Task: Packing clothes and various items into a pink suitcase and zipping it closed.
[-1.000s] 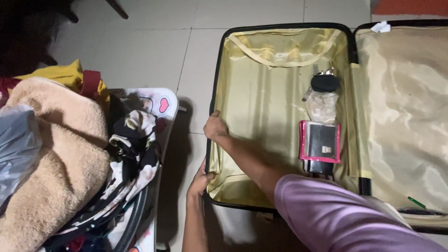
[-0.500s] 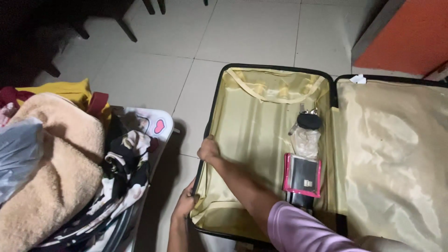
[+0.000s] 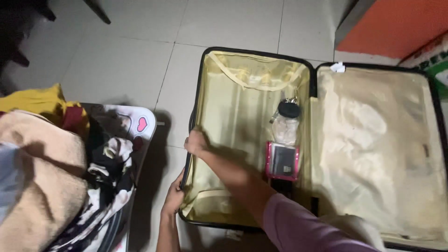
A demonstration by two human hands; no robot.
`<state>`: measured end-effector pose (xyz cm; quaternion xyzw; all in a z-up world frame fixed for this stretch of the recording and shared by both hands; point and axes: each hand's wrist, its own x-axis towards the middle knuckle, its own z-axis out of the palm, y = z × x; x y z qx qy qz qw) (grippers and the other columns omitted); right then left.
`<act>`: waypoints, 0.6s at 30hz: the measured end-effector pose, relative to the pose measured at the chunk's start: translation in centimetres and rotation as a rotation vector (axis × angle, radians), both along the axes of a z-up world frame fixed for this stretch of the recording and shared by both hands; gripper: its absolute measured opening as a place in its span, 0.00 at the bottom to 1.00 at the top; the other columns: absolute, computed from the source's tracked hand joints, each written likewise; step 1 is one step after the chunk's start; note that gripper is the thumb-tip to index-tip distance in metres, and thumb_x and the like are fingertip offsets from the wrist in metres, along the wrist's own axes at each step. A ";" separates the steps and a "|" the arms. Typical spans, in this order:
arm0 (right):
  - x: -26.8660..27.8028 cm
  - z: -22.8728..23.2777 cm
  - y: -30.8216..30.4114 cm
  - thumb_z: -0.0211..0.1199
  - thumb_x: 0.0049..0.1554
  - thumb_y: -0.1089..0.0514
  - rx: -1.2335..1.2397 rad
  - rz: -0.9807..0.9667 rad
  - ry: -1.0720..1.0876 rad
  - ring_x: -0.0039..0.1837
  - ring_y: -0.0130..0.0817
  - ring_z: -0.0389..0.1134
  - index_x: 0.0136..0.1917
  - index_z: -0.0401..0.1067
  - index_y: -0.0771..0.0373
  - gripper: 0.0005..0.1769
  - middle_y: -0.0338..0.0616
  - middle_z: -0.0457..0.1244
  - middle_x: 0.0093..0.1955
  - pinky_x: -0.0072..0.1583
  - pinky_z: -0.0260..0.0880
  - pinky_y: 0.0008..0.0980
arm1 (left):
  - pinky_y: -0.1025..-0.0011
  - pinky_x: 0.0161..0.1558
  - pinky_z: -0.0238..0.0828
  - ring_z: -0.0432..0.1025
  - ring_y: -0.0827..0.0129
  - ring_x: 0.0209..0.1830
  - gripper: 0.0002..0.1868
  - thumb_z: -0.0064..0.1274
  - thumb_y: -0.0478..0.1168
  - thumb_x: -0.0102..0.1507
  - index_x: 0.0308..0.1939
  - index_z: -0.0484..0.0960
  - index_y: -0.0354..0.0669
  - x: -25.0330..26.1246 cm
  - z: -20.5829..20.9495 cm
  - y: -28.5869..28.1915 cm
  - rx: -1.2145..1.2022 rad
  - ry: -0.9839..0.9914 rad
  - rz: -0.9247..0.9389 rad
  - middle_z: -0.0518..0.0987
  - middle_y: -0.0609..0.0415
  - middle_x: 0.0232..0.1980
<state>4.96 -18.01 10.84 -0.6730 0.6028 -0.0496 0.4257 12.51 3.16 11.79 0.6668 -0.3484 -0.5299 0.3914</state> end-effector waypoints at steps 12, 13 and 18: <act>-9.4 17.9 3.6 0.60 0.54 0.56 -0.011 -0.074 -0.393 0.48 0.62 0.73 0.66 0.54 0.83 0.35 0.70 0.68 0.43 0.50 0.76 0.47 | 0.70 0.75 0.46 0.54 0.65 0.81 0.42 0.48 0.21 0.59 0.76 0.63 0.51 -12.4 25.1 2.4 0.011 -0.190 0.036 0.62 0.53 0.80; -10.4 18.4 3.4 0.63 0.55 0.56 -0.094 -0.086 -0.348 0.48 0.63 0.73 0.66 0.54 0.83 0.35 0.71 0.68 0.44 0.50 0.76 0.48 | 0.69 0.77 0.42 0.50 0.62 0.82 0.48 0.43 0.18 0.51 0.76 0.63 0.52 -13.8 26.7 1.9 0.012 -0.261 0.010 0.60 0.53 0.81; -17.8 28.1 4.0 0.64 0.61 0.49 -0.005 -0.087 -0.157 0.46 0.60 0.74 0.68 0.53 0.82 0.38 0.69 0.69 0.42 0.48 0.77 0.48 | 0.58 0.81 0.38 0.44 0.57 0.84 0.57 0.40 0.18 0.44 0.78 0.60 0.61 -20.5 32.9 1.8 0.049 -0.458 -0.045 0.57 0.57 0.83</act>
